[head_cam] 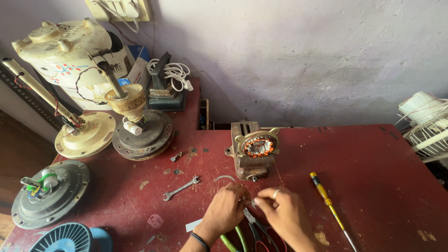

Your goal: The person winds copper wire around a motor stator held in a bench vise. They use scissors to cut a strip of white insulating tape and wrap it around the wire ends before continuing to wind the coil.

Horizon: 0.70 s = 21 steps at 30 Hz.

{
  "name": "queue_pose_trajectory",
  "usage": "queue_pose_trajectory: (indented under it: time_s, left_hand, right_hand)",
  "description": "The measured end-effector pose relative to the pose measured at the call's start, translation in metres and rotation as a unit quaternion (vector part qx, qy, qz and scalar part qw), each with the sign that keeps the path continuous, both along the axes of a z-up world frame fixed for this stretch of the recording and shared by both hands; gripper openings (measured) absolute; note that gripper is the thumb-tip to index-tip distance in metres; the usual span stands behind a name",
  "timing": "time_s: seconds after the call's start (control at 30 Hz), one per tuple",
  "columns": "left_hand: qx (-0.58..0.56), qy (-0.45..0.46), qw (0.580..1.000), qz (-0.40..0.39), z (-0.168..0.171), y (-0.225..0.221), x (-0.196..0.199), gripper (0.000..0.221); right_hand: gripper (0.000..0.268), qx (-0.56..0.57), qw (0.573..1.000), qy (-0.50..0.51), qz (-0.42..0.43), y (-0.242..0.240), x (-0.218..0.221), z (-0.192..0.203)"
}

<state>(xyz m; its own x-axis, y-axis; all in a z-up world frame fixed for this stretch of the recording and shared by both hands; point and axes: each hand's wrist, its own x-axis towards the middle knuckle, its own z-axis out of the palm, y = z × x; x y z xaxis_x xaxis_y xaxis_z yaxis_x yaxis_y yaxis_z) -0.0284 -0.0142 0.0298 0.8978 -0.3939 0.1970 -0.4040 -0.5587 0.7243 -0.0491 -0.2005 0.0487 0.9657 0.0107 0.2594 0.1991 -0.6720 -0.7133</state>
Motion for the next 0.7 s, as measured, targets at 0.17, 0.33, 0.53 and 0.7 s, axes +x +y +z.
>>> queue_pose_trajectory:
  time_s: [0.17, 0.33, 0.53, 0.7]
  left_hand:
    - [0.023, 0.023, 0.999, -0.018, -0.005, 0.007, 0.002, 0.020]
    - [-0.174, -0.098, 0.952, 0.234, -0.002, -0.013, 0.027, 0.076]
    - [-0.331, 0.058, 0.936, 0.106, 0.013, -0.021, 0.089, 0.113]
    - [-0.338, 0.088, 0.937, -0.009, 0.014, -0.019, 0.085, 0.116]
  right_hand:
    - [0.025, -0.018, 0.991, -0.085, -0.106, -0.015, 0.022, 0.016]
    - [0.028, -0.006, 0.981, -0.145, -0.127, -0.017, 0.049, 0.014]
    - [0.024, 0.006, 0.984, -0.139, -0.107, -0.009, 0.059, 0.004]
    - [0.025, 0.029, 0.989, -0.085, -0.114, -0.019, 0.058, 0.005]
